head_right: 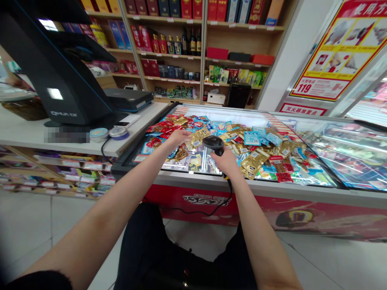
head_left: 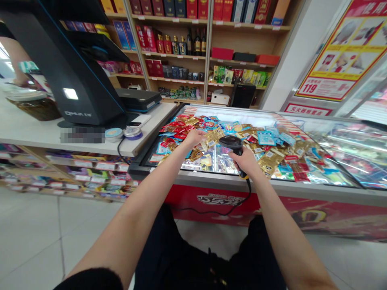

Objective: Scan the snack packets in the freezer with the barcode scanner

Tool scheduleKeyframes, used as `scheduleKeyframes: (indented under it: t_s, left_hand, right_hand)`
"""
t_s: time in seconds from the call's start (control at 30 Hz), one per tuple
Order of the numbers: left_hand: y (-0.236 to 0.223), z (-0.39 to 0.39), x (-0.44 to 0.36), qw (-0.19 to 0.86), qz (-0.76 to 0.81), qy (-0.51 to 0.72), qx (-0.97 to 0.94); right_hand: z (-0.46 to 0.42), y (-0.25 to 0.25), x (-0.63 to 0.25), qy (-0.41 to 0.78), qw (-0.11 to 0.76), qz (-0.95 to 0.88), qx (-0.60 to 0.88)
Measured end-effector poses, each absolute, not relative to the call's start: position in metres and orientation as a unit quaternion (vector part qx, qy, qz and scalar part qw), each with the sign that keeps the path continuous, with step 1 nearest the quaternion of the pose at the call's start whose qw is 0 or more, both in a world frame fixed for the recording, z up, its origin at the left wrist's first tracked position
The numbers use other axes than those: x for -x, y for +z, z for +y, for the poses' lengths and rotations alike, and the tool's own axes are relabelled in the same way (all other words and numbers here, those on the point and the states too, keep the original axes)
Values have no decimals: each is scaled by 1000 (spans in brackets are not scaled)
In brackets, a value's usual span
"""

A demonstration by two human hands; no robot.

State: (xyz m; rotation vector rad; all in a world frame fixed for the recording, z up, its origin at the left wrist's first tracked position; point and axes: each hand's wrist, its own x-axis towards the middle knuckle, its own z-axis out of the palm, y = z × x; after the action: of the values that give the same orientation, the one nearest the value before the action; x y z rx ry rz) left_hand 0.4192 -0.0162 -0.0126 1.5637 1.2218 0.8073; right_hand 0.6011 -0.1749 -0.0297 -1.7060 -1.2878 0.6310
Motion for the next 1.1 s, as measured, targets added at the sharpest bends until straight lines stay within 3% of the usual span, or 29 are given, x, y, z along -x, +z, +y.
scheduleKeyframes:
  t_s: [0.47, 1.1]
  left_hand:
    - [-12, -9, -418, 544, 481, 397, -561]
    - [-8, -12, -422, 536, 486, 398, -564]
  right_hand:
    - [-183, -16, -591, 242, 420, -523, 701]
    - [-186, -16, -597, 212, 409, -554, 694]
